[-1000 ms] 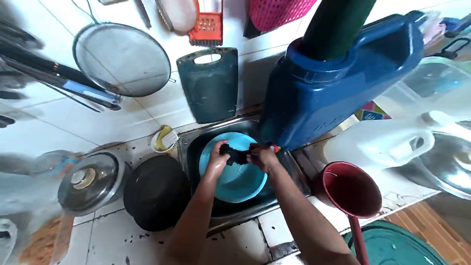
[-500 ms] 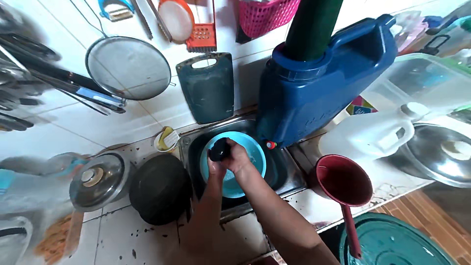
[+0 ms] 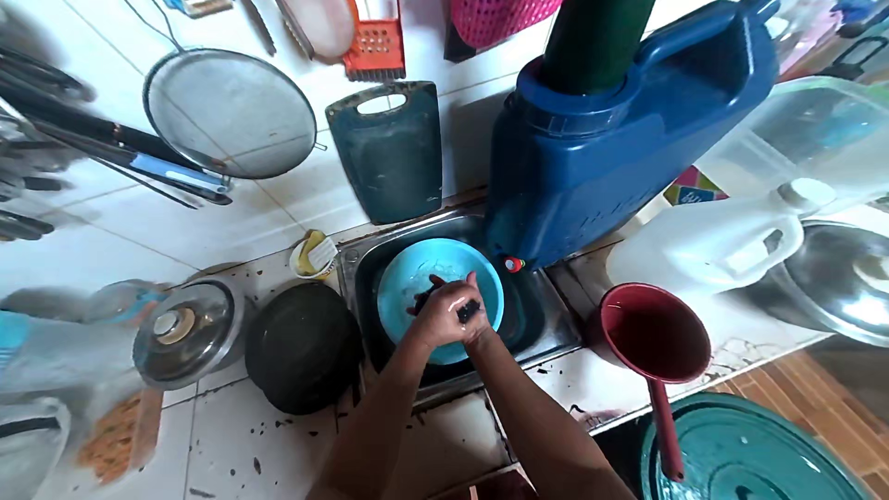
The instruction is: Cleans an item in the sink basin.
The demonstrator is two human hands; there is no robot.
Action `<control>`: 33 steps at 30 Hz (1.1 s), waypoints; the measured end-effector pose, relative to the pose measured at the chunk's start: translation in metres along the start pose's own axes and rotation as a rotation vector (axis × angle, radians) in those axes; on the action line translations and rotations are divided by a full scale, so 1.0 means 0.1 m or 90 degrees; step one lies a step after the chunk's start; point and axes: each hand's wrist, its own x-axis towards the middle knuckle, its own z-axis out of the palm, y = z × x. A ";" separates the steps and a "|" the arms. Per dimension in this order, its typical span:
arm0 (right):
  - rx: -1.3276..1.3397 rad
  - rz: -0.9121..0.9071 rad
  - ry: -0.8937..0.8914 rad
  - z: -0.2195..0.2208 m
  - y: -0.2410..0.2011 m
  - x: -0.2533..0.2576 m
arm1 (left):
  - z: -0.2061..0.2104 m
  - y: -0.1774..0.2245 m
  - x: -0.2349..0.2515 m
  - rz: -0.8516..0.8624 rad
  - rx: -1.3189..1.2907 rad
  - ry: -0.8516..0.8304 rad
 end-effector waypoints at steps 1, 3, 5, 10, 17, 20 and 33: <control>0.006 -0.064 -0.001 0.01 -0.02 0.09 | 0.02 0.05 -0.02 0.014 0.003 0.043; -0.011 -0.189 -0.055 -0.14 0.00 0.41 | 0.14 -0.23 -0.05 0.015 -0.063 0.268; -0.087 -0.267 -0.039 -0.02 -0.12 0.48 | 0.11 -0.35 0.03 -0.156 -0.190 0.443; -0.695 -0.422 -0.212 0.32 -0.42 0.41 | -0.07 -0.46 0.36 -0.528 -0.737 0.432; -0.771 -0.292 -0.251 0.48 -0.44 0.43 | -0.11 -0.73 0.32 -0.754 -0.836 0.067; -0.327 -0.247 0.036 0.51 -0.38 0.51 | -0.02 -0.71 0.38 -0.667 -0.852 0.187; -0.867 -0.930 -0.099 0.42 0.05 0.31 | -0.22 -0.57 0.45 -0.393 -1.029 0.304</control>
